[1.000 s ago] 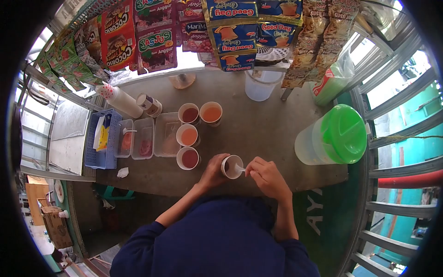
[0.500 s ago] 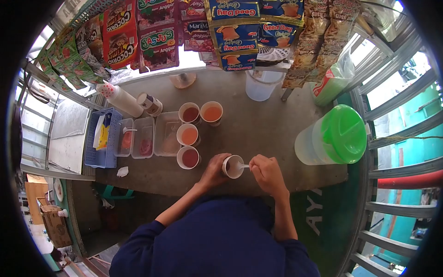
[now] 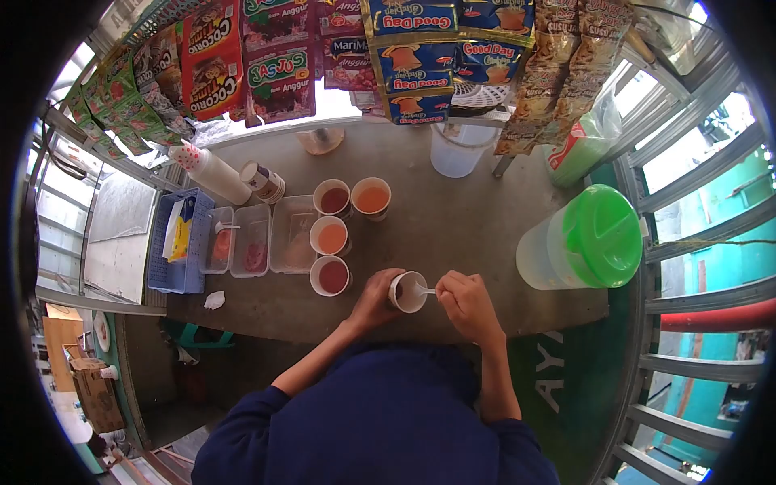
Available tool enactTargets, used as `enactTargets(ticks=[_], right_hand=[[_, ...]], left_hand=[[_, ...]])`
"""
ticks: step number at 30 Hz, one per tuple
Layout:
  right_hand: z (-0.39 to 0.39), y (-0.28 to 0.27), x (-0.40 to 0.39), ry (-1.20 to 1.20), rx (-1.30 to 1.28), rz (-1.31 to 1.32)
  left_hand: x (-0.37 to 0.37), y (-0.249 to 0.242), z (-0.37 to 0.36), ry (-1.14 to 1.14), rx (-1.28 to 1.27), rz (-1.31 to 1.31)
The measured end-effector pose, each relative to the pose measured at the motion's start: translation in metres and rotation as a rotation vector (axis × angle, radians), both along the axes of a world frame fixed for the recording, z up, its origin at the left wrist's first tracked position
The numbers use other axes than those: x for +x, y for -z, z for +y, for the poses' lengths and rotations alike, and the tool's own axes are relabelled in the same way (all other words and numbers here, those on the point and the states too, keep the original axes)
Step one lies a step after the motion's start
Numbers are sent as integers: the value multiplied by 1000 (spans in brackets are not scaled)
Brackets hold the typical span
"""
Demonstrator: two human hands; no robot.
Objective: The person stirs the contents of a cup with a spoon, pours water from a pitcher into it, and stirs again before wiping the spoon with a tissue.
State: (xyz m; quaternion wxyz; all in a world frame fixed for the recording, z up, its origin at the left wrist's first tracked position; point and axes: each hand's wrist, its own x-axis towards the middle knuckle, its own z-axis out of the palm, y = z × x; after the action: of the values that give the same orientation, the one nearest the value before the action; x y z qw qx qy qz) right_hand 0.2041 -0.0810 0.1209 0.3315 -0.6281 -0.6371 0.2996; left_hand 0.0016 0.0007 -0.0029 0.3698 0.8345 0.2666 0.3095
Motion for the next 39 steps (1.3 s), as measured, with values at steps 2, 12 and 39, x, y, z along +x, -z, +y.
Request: enactTargets(ticks=[2, 12, 39], right_hand=[[1, 3, -3, -2, 18, -24], [-1, -12, 2, -64, 63, -24], [-3, -3, -4, -143, 108, -180]], left_hand=[[0, -2, 0, 5, -1, 8], [0, -3, -2, -3, -17, -8], [0, -2, -2, -7, 3, -5]])
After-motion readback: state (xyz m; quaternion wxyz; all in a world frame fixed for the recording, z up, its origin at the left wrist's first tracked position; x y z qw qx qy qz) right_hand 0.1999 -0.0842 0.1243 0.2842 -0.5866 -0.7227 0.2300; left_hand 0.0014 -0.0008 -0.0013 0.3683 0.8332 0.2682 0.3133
